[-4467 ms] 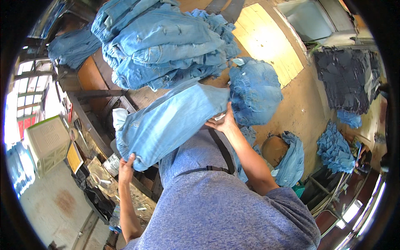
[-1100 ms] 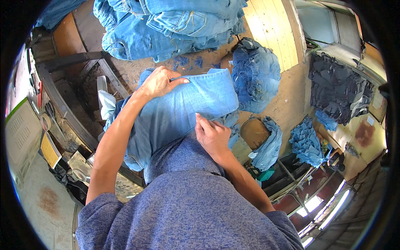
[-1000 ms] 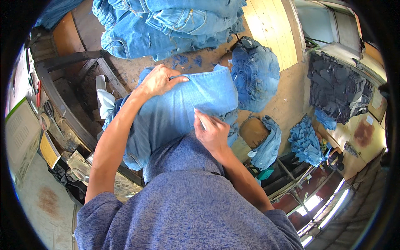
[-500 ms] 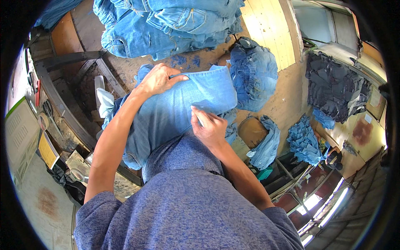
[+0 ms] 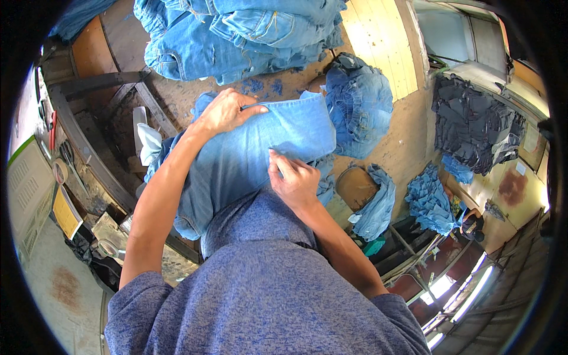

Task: The person uses a small white tool to scrape and abrade the surface of denim jeans on a workbench. They repeatedly rub the tool along the fabric to create a worn, distressed look, handling multiple pairs of jeans one at a time.

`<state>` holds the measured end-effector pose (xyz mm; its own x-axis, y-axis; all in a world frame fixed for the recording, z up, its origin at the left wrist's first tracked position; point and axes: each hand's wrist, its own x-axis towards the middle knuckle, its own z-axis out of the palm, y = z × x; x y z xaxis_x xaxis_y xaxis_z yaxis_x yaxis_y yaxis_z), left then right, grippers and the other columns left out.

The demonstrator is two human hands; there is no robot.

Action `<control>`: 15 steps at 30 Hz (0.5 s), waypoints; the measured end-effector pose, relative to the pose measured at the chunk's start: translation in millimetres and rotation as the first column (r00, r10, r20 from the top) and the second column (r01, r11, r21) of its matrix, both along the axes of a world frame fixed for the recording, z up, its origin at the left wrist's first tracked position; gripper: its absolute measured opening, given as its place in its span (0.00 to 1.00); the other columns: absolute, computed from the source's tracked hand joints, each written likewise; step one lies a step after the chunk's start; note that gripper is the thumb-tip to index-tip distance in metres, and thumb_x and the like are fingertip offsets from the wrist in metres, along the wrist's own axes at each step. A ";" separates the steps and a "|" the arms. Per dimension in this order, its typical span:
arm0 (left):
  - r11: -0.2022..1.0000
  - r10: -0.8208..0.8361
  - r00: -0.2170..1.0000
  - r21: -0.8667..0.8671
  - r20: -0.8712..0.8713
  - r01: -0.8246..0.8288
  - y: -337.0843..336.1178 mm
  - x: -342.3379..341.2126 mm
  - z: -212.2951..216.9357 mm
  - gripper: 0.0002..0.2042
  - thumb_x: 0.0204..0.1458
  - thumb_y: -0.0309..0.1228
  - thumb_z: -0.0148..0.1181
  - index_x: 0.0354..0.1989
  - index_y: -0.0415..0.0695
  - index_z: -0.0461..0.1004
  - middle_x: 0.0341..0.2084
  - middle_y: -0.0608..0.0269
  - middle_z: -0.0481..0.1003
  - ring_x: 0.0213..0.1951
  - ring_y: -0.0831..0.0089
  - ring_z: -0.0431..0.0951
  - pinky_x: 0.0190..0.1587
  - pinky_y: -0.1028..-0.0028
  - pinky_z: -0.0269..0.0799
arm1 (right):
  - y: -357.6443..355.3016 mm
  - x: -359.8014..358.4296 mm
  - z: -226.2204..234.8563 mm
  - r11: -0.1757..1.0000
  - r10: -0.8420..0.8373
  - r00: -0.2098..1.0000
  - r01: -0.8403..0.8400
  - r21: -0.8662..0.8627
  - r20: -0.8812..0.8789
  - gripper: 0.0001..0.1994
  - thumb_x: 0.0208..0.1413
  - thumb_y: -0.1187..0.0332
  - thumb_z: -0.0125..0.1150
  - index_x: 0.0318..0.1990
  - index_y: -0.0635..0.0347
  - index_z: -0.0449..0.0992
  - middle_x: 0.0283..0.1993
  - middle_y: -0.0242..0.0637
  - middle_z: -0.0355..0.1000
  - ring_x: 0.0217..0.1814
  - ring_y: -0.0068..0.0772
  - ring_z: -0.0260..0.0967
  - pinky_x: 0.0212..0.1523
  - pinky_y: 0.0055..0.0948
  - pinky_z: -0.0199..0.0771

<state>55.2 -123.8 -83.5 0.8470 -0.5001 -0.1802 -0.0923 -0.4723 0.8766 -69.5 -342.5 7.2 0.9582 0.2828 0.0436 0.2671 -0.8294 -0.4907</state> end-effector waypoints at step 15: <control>0.993 0.076 0.904 0.114 -0.420 -0.030 21.5 -12.9 13.2 0.32 0.63 0.60 0.60 0.29 0.36 0.81 0.21 0.38 0.76 0.28 0.39 0.77 0.35 0.51 0.74 | 1.8 -0.9 36.1 0.995 -0.078 0.979 0.089 0.052 -0.187 0.06 0.57 0.72 0.70 0.41 0.54 0.87 0.36 0.40 0.85 0.30 0.41 0.84 0.32 0.33 0.82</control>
